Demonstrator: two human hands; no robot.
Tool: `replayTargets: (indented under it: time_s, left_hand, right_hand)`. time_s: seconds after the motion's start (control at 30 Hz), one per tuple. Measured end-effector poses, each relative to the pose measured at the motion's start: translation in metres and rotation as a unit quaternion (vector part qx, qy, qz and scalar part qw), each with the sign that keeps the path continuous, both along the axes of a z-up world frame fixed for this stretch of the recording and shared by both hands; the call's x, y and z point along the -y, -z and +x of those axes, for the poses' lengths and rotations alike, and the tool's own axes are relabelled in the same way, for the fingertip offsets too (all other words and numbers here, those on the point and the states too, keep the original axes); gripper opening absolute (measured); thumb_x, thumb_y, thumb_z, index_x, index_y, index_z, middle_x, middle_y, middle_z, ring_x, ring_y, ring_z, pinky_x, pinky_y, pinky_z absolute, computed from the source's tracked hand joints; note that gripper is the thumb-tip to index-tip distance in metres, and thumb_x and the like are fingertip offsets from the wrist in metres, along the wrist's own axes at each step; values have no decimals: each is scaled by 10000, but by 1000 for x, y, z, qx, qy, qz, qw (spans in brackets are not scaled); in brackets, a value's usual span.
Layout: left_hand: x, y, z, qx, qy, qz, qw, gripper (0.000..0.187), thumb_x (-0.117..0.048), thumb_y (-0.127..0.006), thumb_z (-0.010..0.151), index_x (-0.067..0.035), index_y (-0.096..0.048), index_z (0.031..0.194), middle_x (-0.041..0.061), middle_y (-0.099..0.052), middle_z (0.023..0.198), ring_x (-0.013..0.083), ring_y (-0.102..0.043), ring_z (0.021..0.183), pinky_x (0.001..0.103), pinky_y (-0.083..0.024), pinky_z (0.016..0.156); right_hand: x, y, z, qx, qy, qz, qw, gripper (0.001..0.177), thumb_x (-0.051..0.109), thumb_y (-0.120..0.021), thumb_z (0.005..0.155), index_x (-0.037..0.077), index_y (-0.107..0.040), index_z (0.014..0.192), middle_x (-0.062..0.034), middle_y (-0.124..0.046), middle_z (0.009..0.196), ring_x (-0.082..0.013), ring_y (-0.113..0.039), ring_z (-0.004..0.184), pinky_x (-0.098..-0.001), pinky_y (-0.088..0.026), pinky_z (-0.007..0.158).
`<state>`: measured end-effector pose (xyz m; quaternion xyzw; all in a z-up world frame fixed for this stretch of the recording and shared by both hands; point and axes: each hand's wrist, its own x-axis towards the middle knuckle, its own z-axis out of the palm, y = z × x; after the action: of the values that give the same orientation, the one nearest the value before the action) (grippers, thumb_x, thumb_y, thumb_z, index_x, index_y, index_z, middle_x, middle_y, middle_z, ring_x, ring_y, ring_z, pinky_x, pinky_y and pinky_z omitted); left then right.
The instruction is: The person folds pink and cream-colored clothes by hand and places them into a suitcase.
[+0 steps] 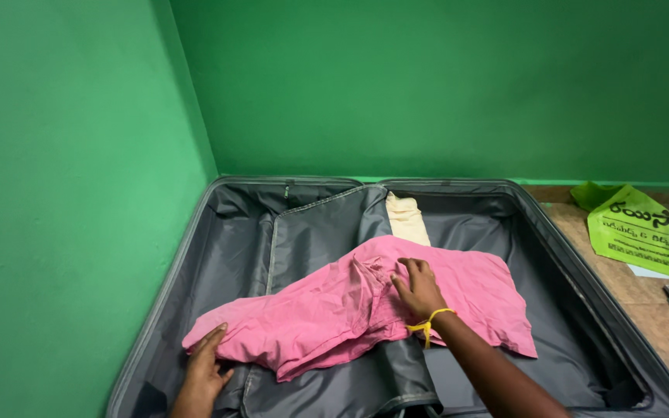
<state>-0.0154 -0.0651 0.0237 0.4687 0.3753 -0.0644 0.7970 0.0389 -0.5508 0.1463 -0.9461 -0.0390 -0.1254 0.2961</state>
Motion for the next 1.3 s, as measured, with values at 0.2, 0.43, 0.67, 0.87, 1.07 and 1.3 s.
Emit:
replayTargets:
  time_s: [0.2,0.43,0.67,0.87,1.07,1.3]
  left_hand:
    - [2,39,0,74,87,114,987,433,-395,-793,787,-240,-765,1190,16,-687,1362,267,-523,1362,650,-330,1076]
    - [0,44,-9,61,110,139,982,447,-390,-770,803,-237,-753,1223,-13,-695,1335,196,-507,1333,612,-298,1071]
    - [-2,52,-5,106,42,81,990,430,-182,-795,838,-213,-698,1255,89,-678,1189,257,-640,1031,436,-527,837]
    - [13,18,-13,179,57,52,981,562,-69,-773,794,-238,-609,1304,46,-644,1239,209,-674,986,377,-576,792]
    - [19,-1,-26,122,209,28,970,509,-178,-764,837,-261,-657,1328,-15,-685,1159,149,-643,1000,376,-515,838]
    - [10,37,-11,131,116,65,982,386,-207,-760,871,-135,-711,1247,15,-728,1104,209,-680,1011,406,-548,880]
  right_hand:
    - [-56,-11,-11,-106,20,-29,994,775,534,-724,840,283,-415,1506,-273,-287,1570,-484,-384,1398,-540,-430,1096]
    - [-74,-6,-35,-107,30,-169,979,836,266,-710,788,334,-356,1542,-272,-115,1655,-492,-346,1430,-547,-489,1040]
    - [-70,9,-34,-65,25,-114,991,833,91,-692,779,297,-388,1527,-292,-126,1637,-528,-360,1391,-500,-466,1074]
    - [-69,12,-36,-35,19,-60,997,813,51,-682,764,293,-442,1502,-320,-158,1627,-528,-499,1259,-503,-487,1053]
    - [-68,16,-32,-33,31,-65,997,779,82,-690,788,299,-451,1498,-326,-189,1617,-539,-558,1180,-523,-506,1010]
    - [-69,16,-33,-20,32,-45,998,727,91,-703,808,292,-484,1471,-323,-200,1615,-532,-565,1174,-513,-511,1006]
